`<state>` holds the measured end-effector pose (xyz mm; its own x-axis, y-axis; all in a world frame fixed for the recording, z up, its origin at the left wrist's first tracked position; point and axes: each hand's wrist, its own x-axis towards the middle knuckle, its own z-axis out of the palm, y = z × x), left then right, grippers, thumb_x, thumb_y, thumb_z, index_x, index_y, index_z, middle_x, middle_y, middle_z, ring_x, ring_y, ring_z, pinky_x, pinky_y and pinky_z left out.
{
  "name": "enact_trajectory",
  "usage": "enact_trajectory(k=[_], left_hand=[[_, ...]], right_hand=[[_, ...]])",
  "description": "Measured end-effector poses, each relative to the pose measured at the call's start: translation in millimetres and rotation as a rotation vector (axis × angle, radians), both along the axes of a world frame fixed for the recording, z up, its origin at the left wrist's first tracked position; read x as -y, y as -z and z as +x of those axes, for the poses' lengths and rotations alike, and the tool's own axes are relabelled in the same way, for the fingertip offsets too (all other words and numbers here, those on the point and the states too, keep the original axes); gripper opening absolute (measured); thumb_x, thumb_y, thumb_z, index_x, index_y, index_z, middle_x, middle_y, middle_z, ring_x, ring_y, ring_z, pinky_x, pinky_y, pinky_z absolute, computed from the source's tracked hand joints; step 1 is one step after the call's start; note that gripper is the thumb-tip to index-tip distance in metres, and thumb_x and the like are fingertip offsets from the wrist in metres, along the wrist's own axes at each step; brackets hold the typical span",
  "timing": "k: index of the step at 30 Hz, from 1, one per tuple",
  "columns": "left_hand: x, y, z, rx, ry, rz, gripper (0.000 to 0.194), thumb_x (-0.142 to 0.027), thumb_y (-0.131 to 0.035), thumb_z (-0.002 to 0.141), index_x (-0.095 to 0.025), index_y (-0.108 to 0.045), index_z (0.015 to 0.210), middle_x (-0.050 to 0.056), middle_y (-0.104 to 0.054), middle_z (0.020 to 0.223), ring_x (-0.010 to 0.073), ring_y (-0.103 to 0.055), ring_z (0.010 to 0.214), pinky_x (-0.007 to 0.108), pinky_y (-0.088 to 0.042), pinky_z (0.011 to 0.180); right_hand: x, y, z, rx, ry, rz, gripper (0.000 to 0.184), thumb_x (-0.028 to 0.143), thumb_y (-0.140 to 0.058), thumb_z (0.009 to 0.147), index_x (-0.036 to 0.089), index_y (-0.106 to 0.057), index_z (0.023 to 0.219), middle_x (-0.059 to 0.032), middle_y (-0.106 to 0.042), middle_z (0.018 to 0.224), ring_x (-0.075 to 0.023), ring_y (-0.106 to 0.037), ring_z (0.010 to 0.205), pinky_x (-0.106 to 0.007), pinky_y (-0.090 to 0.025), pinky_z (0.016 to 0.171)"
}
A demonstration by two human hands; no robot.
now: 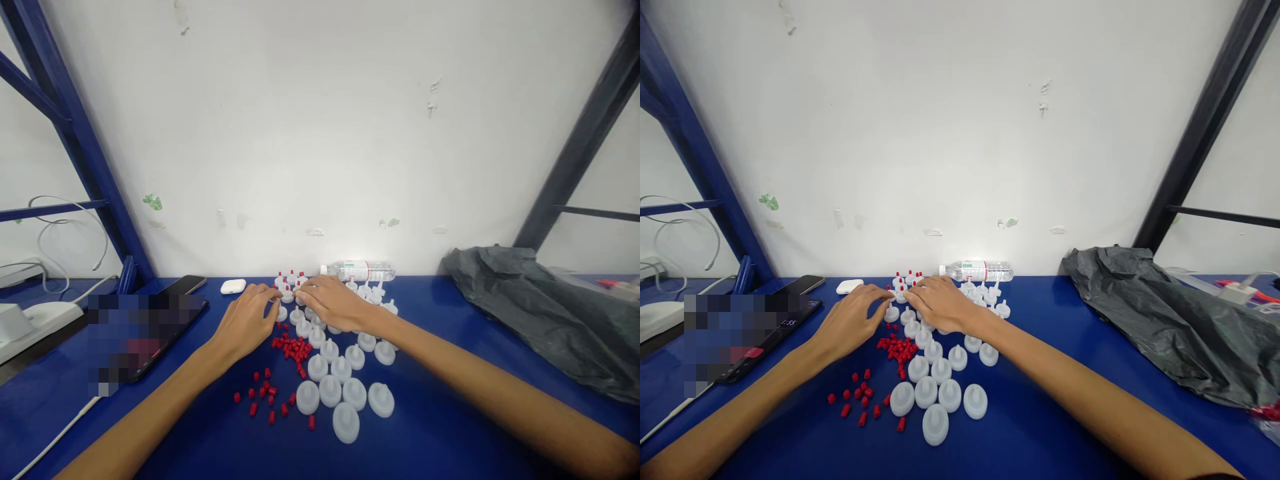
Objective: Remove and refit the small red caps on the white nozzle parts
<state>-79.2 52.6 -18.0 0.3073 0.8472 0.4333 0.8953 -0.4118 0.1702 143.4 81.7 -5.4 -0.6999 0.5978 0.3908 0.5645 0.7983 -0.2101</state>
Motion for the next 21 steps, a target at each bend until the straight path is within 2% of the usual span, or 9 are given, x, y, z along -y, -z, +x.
enact_trajectory(k=[4,7,11,14,18,21], left_hand=[[0,1.8,1,0.002,0.026,-0.016,0.032,-0.031,-0.039,0.097,-0.023,-0.068,0.107,0.006,-0.069,0.109,0.0251,-0.060,0.106,0.038,-0.050,0.087],[0,3.1,1,0.006,0.040,-0.023,0.030,-0.029,-0.041,0.096,-0.023,-0.069,0.106,0.006,-0.070,0.107,0.0245,-0.061,0.104,0.039,-0.050,0.090],[1,0.0,2,0.043,0.008,0.007,0.031,-0.030,-0.039,0.098,-0.024,-0.067,0.110,0.005,-0.068,0.111,0.0249,-0.060,0.107,0.038,-0.050,0.086],[2,-4.1,2,0.087,-0.008,0.056,0.031,-0.035,-0.042,0.099,-0.025,-0.063,0.119,0.005,-0.066,0.116,0.0254,-0.060,0.110,0.037,-0.049,0.086],[2,-5.3,3,0.095,0.043,0.095,0.033,-0.045,-0.049,0.097,-0.027,-0.060,0.123,0.005,-0.066,0.113,0.0249,-0.060,0.107,0.034,-0.049,0.081],[1,-3.9,2,0.065,0.093,0.085,0.027,-0.043,-0.049,0.098,-0.025,-0.063,0.113,0.004,-0.067,0.103,0.0225,-0.061,0.098,0.032,-0.047,0.076]], right_hand=[[-7,13.4,5,0.076,-0.010,-0.022,0.050,0.046,-0.024,0.107,0.021,-0.067,0.111,-0.0090,-0.069,0.105,-0.0247,-0.061,0.102,-0.047,-0.040,0.096],[-10,16.3,7,0.082,-0.015,-0.018,0.047,0.046,-0.025,0.106,0.023,-0.065,0.117,-0.0086,-0.068,0.113,-0.0250,-0.060,0.108,-0.048,-0.038,0.100],[-9,6.0,9,0.025,0.001,0.011,0.040,0.043,-0.031,0.106,0.024,-0.064,0.119,-0.0083,-0.067,0.119,-0.0251,-0.057,0.116,-0.047,-0.036,0.102],[-4,-5.7,8,-0.048,0.016,0.023,0.031,0.043,-0.041,0.104,0.024,-0.062,0.116,-0.0072,-0.067,0.117,-0.0232,-0.059,0.110,-0.042,-0.041,0.097],[6,-14.8,2,-0.237,-0.083,-0.123,0.017,0.040,-0.052,0.100,0.024,-0.055,0.104,-0.0029,-0.068,0.105,-0.0181,-0.065,0.093,-0.033,-0.048,0.081],[11,-17.0,-1,-0.307,-0.158,-0.259,0.020,0.041,-0.056,0.097,0.025,-0.050,0.109,-0.0034,-0.066,0.112,-0.0178,-0.066,0.095,-0.030,-0.050,0.076]])
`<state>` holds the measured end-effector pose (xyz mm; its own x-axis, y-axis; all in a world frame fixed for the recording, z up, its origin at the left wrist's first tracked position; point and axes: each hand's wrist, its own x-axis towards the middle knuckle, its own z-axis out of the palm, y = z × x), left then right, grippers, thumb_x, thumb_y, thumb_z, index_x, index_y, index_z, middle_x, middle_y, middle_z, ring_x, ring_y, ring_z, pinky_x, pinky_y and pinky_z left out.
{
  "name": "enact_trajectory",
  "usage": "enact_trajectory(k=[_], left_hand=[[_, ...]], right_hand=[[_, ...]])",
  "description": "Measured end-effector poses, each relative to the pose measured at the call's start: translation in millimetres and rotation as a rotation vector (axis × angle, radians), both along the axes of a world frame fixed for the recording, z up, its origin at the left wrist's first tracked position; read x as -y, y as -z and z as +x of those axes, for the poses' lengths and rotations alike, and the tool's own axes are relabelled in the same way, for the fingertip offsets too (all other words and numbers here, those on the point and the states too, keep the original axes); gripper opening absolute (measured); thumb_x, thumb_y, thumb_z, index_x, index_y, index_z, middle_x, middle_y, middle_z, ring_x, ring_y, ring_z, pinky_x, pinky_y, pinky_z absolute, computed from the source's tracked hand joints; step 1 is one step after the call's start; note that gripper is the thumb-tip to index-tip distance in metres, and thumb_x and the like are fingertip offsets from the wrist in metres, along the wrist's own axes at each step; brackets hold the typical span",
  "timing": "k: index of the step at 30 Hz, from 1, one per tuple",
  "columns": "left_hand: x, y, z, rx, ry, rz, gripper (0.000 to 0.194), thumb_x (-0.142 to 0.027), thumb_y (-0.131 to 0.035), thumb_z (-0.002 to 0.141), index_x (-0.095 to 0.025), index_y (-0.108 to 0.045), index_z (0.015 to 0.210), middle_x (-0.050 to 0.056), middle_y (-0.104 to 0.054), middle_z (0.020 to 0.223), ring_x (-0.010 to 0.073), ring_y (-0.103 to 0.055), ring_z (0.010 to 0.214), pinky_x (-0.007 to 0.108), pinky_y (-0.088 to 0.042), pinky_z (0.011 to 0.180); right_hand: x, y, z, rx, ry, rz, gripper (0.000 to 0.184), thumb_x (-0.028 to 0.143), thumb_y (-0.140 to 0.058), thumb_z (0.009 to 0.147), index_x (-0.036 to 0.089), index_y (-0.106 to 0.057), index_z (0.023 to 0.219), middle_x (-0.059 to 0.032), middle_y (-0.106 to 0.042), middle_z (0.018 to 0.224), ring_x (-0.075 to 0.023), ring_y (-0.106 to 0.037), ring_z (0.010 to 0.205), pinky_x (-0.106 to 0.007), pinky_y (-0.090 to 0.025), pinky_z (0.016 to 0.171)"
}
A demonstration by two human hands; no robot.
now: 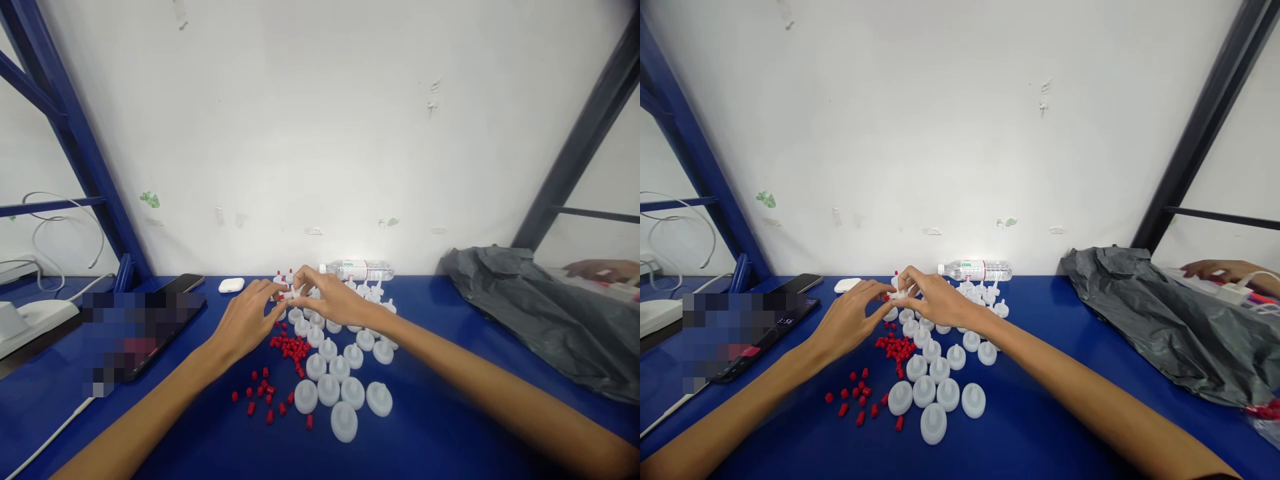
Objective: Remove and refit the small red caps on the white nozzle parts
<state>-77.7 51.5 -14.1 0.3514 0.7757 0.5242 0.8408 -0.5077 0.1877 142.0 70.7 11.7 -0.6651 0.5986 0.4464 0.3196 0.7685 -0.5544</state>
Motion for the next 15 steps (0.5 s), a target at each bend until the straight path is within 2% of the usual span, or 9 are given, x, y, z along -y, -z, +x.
enact_trajectory(k=[3,6,9,12,15], left_hand=[[1,-1.3,-2,-0.057,0.032,0.029,0.027,-0.038,-0.043,0.101,-0.022,-0.064,0.099,0.004,-0.066,0.096,0.0215,-0.059,0.092,0.030,-0.043,0.070],[6,-6.4,0,-0.045,0.085,0.019,0.034,-0.039,-0.037,0.102,-0.021,-0.062,0.089,0.003,-0.063,0.084,0.0199,-0.054,0.083,0.030,-0.037,0.066],[10,-11.6,7,0.200,0.148,-0.157,0.041,-0.045,-0.039,0.100,-0.019,-0.052,0.070,-0.002,-0.048,0.065,0.0146,-0.044,0.064,0.027,-0.032,0.059],[9,-13.7,11,0.516,0.211,-0.435,0.047,-0.053,-0.037,0.096,-0.021,-0.036,0.061,-0.006,-0.028,0.056,0.0110,-0.029,0.051,0.025,-0.025,0.048],[4,-14.3,7,0.590,0.214,-0.501,0.046,-0.054,-0.025,0.097,-0.024,-0.019,0.063,-0.007,-0.017,0.054,0.0115,-0.026,0.048,0.024,-0.024,0.043]], right_hand=[[1,-1.9,1,-0.001,-0.012,0.012,0.033,0.040,-0.060,0.095,0.026,-0.047,0.122,-0.0059,-0.063,0.123,-0.0178,-0.067,0.097,-0.030,-0.051,0.076],[0,-3.9,2,0.089,-0.007,0.214,0.037,0.037,-0.059,0.097,0.026,-0.049,0.131,-0.0033,-0.069,0.110,-0.0172,-0.067,0.092,-0.035,-0.047,0.090],[-2,-3.0,1,0.182,0.011,0.492,0.032,0.035,-0.057,0.098,0.022,-0.057,0.127,-0.0031,-0.073,0.092,-0.0188,-0.065,0.087,-0.041,-0.040,0.099],[-8,0.8,4,0.185,0.024,0.684,0.029,0.031,-0.054,0.100,0.019,-0.056,0.126,-0.0069,-0.073,0.104,-0.0191,-0.064,0.089,-0.041,-0.038,0.100],[-22,0.6,19,0.180,0.139,0.746,0.021,0.022,-0.052,0.100,0.020,-0.057,0.121,-0.0065,-0.072,0.114,-0.0190,-0.064,0.091,-0.040,-0.037,0.100]])
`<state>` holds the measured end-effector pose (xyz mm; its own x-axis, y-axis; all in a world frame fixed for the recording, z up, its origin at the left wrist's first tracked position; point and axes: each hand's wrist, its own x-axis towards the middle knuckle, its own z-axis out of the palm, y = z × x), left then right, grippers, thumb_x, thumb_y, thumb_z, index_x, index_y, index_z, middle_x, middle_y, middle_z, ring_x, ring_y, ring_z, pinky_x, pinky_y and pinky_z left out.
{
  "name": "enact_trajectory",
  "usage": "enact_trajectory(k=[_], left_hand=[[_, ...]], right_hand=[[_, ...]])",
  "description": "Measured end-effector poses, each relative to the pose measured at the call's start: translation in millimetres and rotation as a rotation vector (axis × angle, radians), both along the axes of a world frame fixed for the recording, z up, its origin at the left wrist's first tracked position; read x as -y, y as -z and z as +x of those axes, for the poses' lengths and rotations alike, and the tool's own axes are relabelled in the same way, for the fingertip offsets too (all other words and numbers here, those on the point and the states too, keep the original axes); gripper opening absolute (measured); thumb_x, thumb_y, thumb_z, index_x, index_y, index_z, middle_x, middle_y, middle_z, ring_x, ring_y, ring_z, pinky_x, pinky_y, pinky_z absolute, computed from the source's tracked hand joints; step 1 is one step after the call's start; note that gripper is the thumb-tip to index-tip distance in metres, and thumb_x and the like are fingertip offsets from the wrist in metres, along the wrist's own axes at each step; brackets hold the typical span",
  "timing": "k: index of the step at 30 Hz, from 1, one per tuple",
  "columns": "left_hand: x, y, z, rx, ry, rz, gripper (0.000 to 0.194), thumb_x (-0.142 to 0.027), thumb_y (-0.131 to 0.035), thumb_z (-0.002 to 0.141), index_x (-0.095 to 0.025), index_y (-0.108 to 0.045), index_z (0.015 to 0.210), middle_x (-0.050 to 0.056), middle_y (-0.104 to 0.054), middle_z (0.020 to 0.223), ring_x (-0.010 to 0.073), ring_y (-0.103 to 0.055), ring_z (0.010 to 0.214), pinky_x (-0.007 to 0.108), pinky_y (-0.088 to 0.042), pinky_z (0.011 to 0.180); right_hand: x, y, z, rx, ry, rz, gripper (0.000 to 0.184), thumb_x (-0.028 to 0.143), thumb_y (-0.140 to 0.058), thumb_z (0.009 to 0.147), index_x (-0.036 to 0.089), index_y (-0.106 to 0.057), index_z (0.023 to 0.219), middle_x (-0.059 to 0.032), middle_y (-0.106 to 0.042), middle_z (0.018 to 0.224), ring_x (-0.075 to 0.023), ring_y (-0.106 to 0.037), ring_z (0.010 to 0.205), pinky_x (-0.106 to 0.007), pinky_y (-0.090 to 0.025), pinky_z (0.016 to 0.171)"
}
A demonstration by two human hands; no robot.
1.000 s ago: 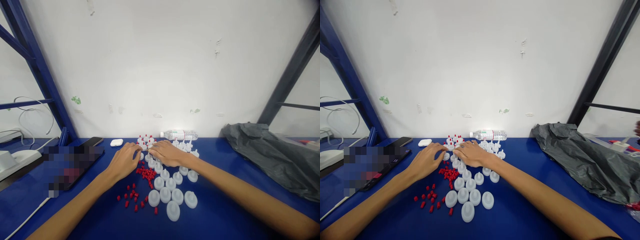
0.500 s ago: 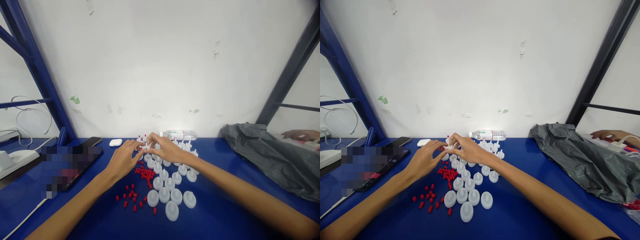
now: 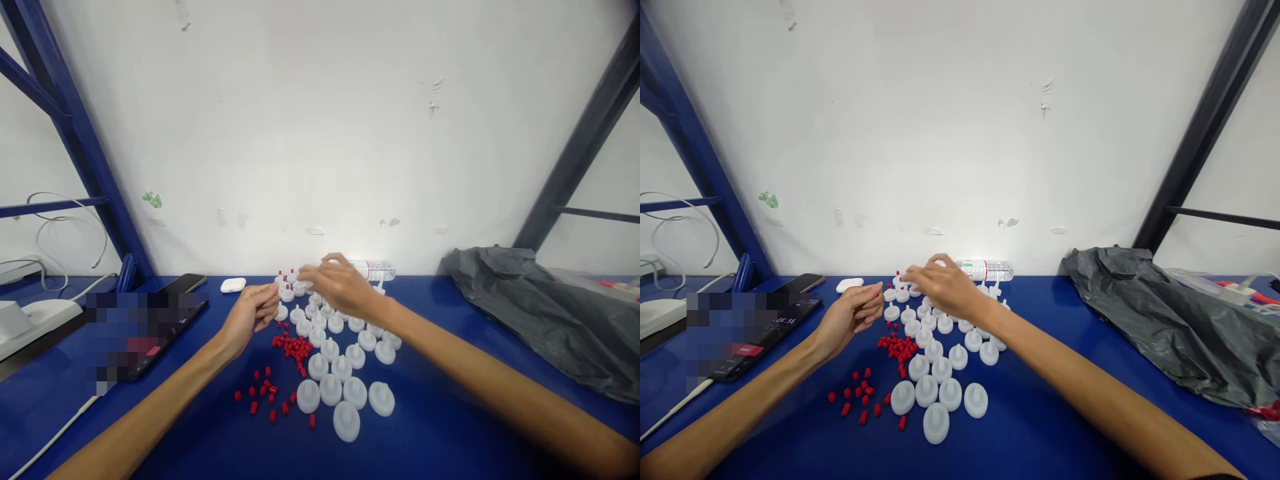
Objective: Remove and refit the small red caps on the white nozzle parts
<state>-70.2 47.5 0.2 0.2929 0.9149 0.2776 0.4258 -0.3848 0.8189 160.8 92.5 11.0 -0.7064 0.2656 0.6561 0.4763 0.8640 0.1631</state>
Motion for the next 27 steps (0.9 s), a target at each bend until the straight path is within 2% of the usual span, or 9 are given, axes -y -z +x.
enact_trajectory(k=[2,5,8,12,16,18,22,27], left_hand=[[-3,-0.1,-5,-0.031,-0.033,0.036,0.044,-0.052,-0.019,0.099,-0.025,-0.016,0.064,-0.007,-0.016,0.055,0.0123,-0.027,0.049,0.025,-0.026,0.045],[-6,2.4,-11,-0.152,-0.076,0.119,0.045,-0.050,-0.031,0.097,-0.022,-0.028,0.061,-0.005,-0.028,0.056,0.0133,-0.030,0.053,0.027,-0.026,0.052],[-5,8.2,-10,-0.322,-0.081,0.206,0.035,-0.040,-0.047,0.093,-0.020,-0.046,0.064,-0.001,-0.045,0.062,0.0167,-0.040,0.062,0.030,-0.026,0.060],[-4,12.9,-10,-0.461,-0.068,0.263,0.024,-0.032,-0.045,0.093,-0.022,-0.060,0.078,0.003,-0.059,0.083,0.0209,-0.052,0.079,0.032,-0.032,0.069],[-6,11.6,-15,-0.587,-0.057,0.303,0.018,-0.030,-0.047,0.094,-0.025,-0.064,0.098,0.002,-0.065,0.099,0.0217,-0.058,0.087,0.032,-0.038,0.074],[-7,10.5,-17,-0.634,-0.044,0.316,0.018,-0.028,-0.050,0.093,-0.026,-0.064,0.104,0.002,-0.067,0.102,0.0216,-0.060,0.090,0.032,-0.040,0.076],[-6,9.3,-16,-0.668,-0.003,0.316,0.015,-0.028,-0.055,0.093,-0.026,-0.069,0.100,0.002,-0.071,0.099,0.0219,-0.062,0.091,0.030,-0.042,0.075],[-1,9.6,-12,-0.701,0.050,0.315,0.016,-0.025,-0.059,0.092,-0.025,-0.071,0.102,0.002,-0.072,0.102,0.0205,-0.064,0.092,0.029,-0.045,0.078]], right_hand=[[-10,-4.6,14,-0.112,0.153,-0.037,0.019,0.021,-0.056,0.097,0.021,-0.059,0.117,-0.0048,-0.073,0.101,-0.0208,-0.065,0.089,-0.040,-0.038,0.097],[-19,-13.1,29,-0.215,0.255,-0.066,0.021,0.019,-0.053,0.096,0.020,-0.058,0.116,-0.0052,-0.072,0.095,-0.0215,-0.064,0.084,-0.040,-0.038,0.093],[-21,-13.5,30,-0.203,0.243,-0.083,0.017,0.019,-0.052,0.095,0.021,-0.060,0.110,-0.0051,-0.072,0.101,-0.0207,-0.064,0.087,-0.040,-0.037,0.095],[-20,0.3,19,-0.114,0.198,-0.124,0.009,0.024,-0.062,0.094,0.022,-0.062,0.102,-0.0044,-0.071,0.105,-0.0210,-0.064,0.094,-0.040,-0.036,0.097],[-16,12.0,9,-0.040,0.197,-0.158,0.012,0.032,-0.065,0.093,0.022,-0.066,0.100,-0.0088,-0.066,0.116,-0.0235,-0.061,0.104,-0.040,-0.038,0.094],[-14,13.8,1,-0.007,0.202,-0.182,0.015,0.036,-0.064,0.094,0.022,-0.068,0.099,-0.0084,-0.067,0.109,-0.0226,-0.062,0.099,-0.039,-0.038,0.092],[-17,15.3,-16,0.059,0.196,-0.245,0.021,0.041,-0.063,0.094,0.022,-0.071,0.091,-0.0024,-0.072,0.088,-0.0189,-0.065,0.085,-0.035,-0.038,0.087],[-26,18.9,-29,0.121,0.232,-0.302,0.020,0.040,-0.066,0.092,0.022,-0.074,0.088,-0.0011,-0.075,0.081,-0.0180,-0.068,0.078,-0.030,-0.039,0.078]])
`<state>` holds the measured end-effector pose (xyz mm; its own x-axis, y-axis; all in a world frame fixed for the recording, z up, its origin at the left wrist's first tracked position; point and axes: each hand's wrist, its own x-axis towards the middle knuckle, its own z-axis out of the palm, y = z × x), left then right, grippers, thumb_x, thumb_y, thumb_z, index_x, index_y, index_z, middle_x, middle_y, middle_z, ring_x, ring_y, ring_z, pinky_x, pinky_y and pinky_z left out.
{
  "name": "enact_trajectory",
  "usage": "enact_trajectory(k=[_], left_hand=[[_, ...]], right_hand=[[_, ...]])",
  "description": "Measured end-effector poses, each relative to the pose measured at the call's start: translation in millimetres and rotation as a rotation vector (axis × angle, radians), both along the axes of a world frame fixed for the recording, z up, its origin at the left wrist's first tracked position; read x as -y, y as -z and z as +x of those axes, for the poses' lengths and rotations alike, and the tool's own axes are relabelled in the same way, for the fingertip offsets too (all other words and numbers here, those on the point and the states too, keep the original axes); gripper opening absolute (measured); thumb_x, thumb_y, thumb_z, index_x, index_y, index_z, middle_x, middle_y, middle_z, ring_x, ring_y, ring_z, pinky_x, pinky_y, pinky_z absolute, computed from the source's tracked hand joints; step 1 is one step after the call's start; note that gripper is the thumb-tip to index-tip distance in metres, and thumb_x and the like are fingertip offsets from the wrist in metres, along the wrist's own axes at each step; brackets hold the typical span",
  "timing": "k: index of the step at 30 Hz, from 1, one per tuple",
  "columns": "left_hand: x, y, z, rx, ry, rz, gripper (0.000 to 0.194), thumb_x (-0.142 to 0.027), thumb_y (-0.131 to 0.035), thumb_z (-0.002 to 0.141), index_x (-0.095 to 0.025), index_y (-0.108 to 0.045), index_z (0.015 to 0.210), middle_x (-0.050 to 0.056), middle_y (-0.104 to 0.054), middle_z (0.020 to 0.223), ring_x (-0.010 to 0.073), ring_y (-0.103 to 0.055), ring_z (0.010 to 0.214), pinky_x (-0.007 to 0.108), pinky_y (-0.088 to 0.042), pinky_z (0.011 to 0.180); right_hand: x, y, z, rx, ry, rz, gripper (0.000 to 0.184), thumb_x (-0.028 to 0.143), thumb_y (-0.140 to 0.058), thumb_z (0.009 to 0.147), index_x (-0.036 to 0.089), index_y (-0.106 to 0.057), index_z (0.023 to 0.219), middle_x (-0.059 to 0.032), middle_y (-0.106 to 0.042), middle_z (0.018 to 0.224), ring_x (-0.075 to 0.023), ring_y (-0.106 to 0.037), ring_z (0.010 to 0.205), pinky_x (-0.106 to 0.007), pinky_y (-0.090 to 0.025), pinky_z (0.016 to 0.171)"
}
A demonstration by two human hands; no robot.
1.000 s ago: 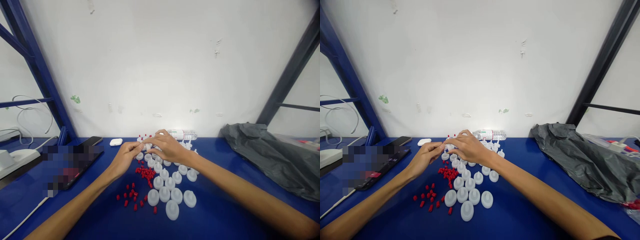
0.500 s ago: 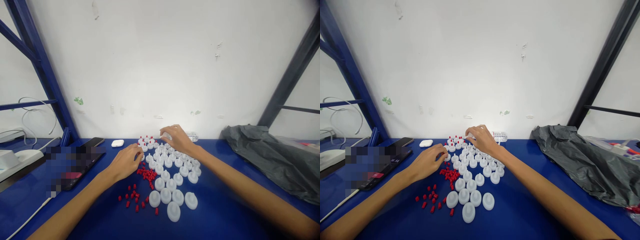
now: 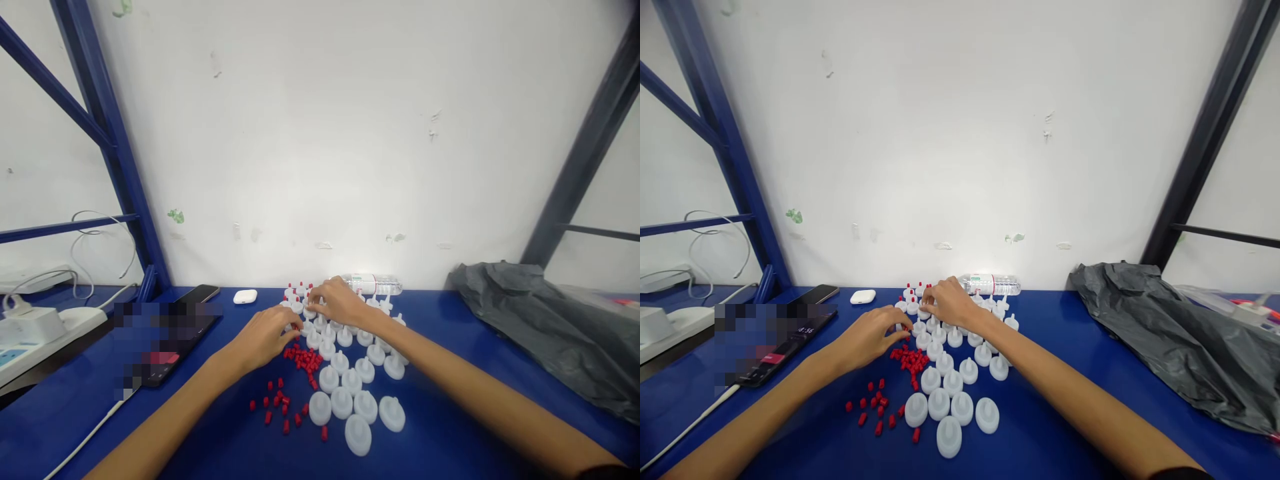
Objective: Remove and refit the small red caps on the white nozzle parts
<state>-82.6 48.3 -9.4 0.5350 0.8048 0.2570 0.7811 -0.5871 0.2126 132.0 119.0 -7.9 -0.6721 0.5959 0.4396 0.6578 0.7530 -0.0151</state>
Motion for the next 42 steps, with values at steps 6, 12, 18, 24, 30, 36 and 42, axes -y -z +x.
enact_trajectory(k=[6,12,18,24,30,36,42], left_hand=[[0,4.1,-1,-0.027,0.018,-0.032,0.016,-0.024,-0.057,0.092,-0.024,-0.072,0.097,0.003,-0.073,0.098,0.0209,-0.066,0.093,0.029,-0.046,0.080],[1,5.9,-1,-0.014,0.029,-0.031,0.016,-0.026,-0.058,0.090,-0.025,-0.072,0.098,0.002,-0.073,0.097,0.0210,-0.067,0.092,0.029,-0.046,0.079],[6,4.3,1,0.001,0.031,0.001,0.021,-0.030,-0.051,0.094,-0.025,-0.072,0.095,0.004,-0.074,0.096,0.0224,-0.067,0.090,0.030,-0.046,0.077],[8,-2.4,4,0.042,0.014,0.044,0.033,-0.031,-0.038,0.100,-0.021,-0.068,0.089,0.007,-0.072,0.090,0.0220,-0.066,0.082,0.031,-0.042,0.071],[16,-11.6,7,0.157,0.001,0.129,0.030,-0.031,-0.034,0.102,-0.021,-0.063,0.103,0.006,-0.069,0.101,0.0219,-0.063,0.095,0.034,-0.043,0.082],[26,-10.9,16,0.187,0.074,0.175,0.024,-0.038,-0.041,0.102,-0.023,-0.059,0.107,0.002,-0.065,0.091,0.0189,-0.061,0.086,0.031,-0.042,0.074],[37,-3.2,26,0.047,0.180,0.225,0.031,-0.032,-0.032,0.103,-0.020,-0.059,0.094,0.005,-0.063,0.089,0.0194,-0.055,0.081,0.031,-0.037,0.066]], right_hand=[[2,-15.7,7,0.076,0.061,0.000,0.043,0.046,-0.039,0.104,0.022,-0.074,0.096,-0.0054,-0.076,0.088,-0.0194,-0.067,0.083,-0.029,-0.039,0.078],[-1,-19.4,11,0.161,0.165,0.001,0.054,0.048,-0.026,0.106,0.019,-0.070,0.092,-0.0084,-0.073,0.081,-0.0229,-0.067,0.079,-0.032,-0.040,0.077],[-2,-13.9,8,0.129,0.134,-0.006,0.054,0.044,-0.034,0.106,0.020,-0.067,0.071,-0.0039,-0.069,0.066,-0.0191,-0.068,0.070,-0.030,-0.043,0.076],[32,-32.9,37,-0.103,0.151,0.098,0.023,0.038,-0.051,0.100,0.021,-0.064,0.108,-0.0069,-0.071,0.108,-0.0224,-0.066,0.100,-0.037,-0.045,0.093],[83,-10.8,63,-0.260,0.087,0.107,0.026,0.027,-0.042,0.103,0.025,-0.047,0.129,-0.0087,-0.064,0.123,-0.0238,-0.062,0.113,-0.042,-0.050,0.095],[94,10.1,48,-0.223,-0.128,0.113,0.039,0.028,-0.053,0.099,0.024,-0.040,0.136,-0.0096,-0.063,0.125,-0.0235,-0.061,0.115,-0.043,-0.052,0.098],[111,8.9,36,-0.281,-0.256,0.159,0.045,0.027,-0.057,0.098,0.025,-0.039,0.139,-0.0094,-0.067,0.118,-0.0212,-0.065,0.109,-0.039,-0.056,0.093]])
